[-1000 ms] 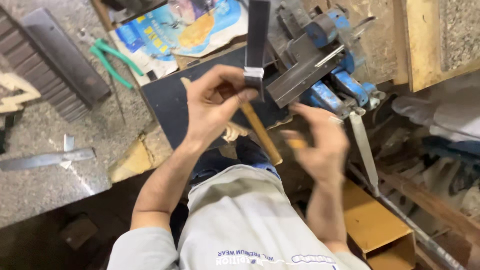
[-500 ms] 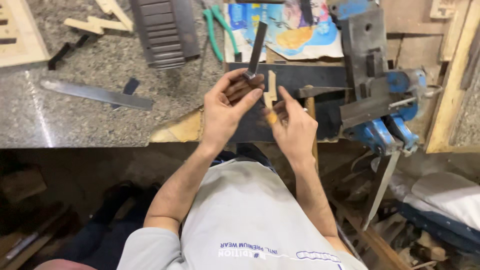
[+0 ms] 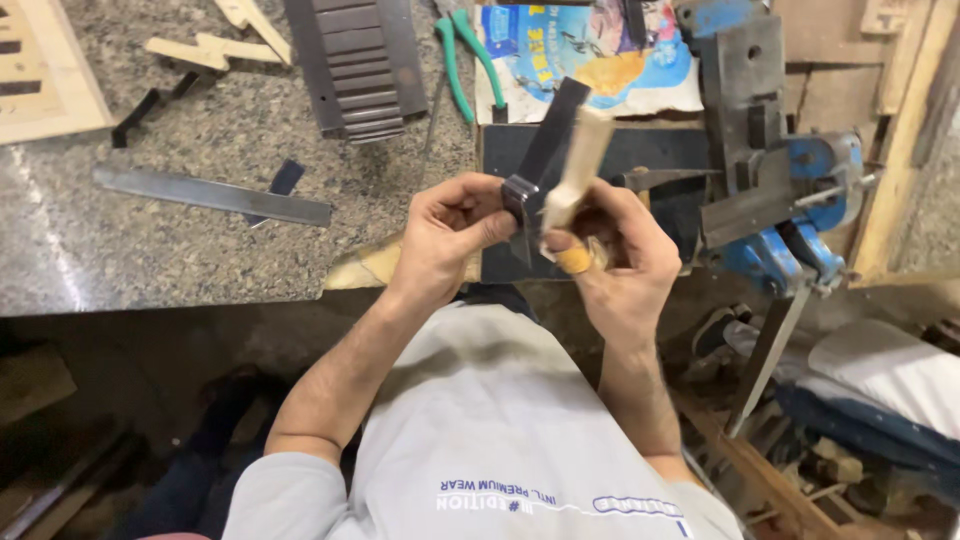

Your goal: The person assembles a small wooden piece with a metal strip by repeatedly hammering the metal into place. They frequently inspect the fit, use a bench vise to hold the assembly, and tap the metal strip with a hammer to secure it.

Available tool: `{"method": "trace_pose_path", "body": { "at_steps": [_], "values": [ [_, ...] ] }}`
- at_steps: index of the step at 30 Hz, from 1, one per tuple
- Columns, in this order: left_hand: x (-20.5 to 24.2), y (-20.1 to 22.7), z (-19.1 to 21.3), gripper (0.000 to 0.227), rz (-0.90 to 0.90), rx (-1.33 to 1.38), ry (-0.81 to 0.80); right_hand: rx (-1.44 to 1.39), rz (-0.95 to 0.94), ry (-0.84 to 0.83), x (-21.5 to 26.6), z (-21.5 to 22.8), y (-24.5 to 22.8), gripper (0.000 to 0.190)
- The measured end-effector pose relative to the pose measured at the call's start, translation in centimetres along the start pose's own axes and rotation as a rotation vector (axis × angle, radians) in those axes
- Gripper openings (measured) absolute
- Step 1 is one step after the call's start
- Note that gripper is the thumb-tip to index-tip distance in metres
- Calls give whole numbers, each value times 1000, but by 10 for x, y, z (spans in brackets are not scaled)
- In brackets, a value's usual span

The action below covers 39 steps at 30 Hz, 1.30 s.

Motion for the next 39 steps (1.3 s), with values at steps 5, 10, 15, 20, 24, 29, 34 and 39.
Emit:
{"method": "trace_pose_path", "body": {
  "at_steps": [5,10,15,20,24,29,34,39],
  "values": [
    [14,19,-21,25,10,-119,-70,296,185,-22,-1,-8,-48,47],
    [22,36,-33,23,-18,-175,-128,481,214,-23,6,-9,-67,49],
    [32,40,-41,24,-163,-311,-157,512,323,3,17,0,-65,54],
    [36,39,-48,25,-128,-264,-196,552,425,30,26,6,-57,53],
    [39,38,-54,31,-175,-326,-171,567,427,30,31,8,-58,55],
    [44,39,-59,31,-153,-339,-178,621,405,22,31,11,-65,56],
    [43,37,-62,29,-171,-453,-168,618,388,10,31,16,-68,55],
    [44,37,-65,27,-181,-537,-156,620,396,-13,31,20,-71,58]
  ]
}}
Point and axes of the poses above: each hand's wrist, its own x-axis away from the middle knuckle, its own z-axis out of the back of the hand, y = z × x, the point moved 2 cm from there along -x, towards the middle knuckle, and after that the axes turned 7 degrees about z, right-handed, at the moved point
